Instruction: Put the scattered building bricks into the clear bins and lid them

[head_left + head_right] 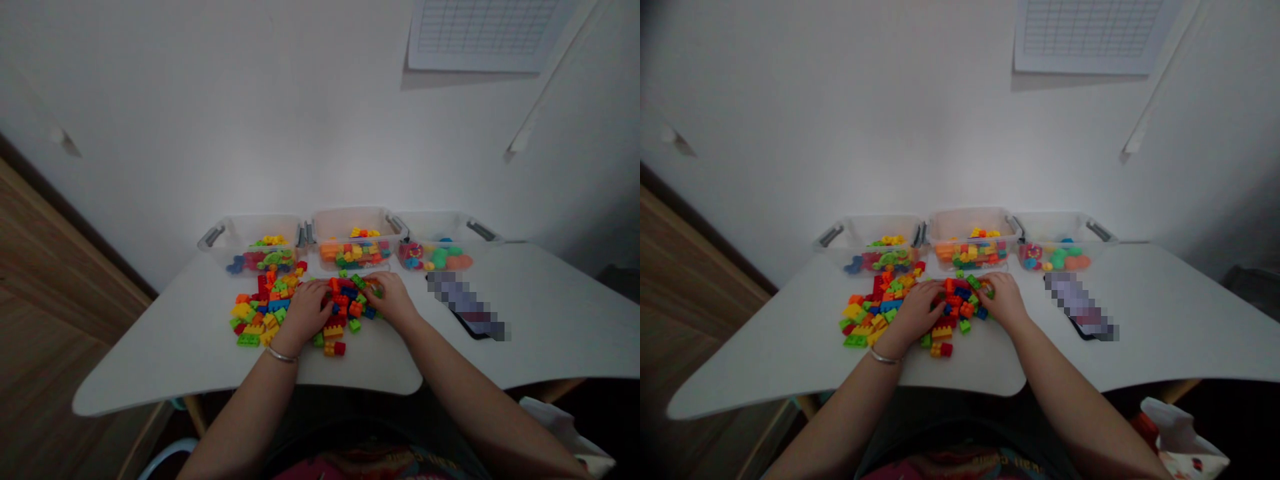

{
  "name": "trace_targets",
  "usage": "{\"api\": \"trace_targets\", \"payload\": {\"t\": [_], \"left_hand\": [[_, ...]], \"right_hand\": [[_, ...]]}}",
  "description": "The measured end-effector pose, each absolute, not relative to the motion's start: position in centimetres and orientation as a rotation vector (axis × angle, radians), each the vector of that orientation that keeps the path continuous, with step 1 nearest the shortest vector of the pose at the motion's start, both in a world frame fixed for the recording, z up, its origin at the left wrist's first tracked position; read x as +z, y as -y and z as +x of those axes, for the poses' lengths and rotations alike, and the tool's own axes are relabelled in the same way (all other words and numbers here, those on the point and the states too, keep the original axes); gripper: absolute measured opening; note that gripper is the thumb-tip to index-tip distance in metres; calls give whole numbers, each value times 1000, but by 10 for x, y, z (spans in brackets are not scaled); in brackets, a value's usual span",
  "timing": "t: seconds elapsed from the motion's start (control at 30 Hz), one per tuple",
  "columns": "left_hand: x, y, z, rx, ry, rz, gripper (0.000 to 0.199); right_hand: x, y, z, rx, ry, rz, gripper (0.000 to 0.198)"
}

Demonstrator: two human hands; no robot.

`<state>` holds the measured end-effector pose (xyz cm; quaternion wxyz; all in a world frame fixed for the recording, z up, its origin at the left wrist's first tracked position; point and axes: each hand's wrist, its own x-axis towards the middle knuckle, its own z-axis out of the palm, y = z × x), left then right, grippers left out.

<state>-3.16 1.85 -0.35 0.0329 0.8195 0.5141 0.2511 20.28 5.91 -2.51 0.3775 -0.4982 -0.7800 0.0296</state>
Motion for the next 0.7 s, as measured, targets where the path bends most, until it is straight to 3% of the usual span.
{"api": "trace_targets", "payload": {"t": [0.2, 0.7], "left_hand": [[-3, -18, -31, 786, -1584, 2519, 23], [-2, -18, -31, 749, -1603, 2498, 24]], "right_hand": [[-27, -62, 198, 81, 2010, -1399, 26], [-32, -64, 193, 214, 1814, -1388, 17]]}}
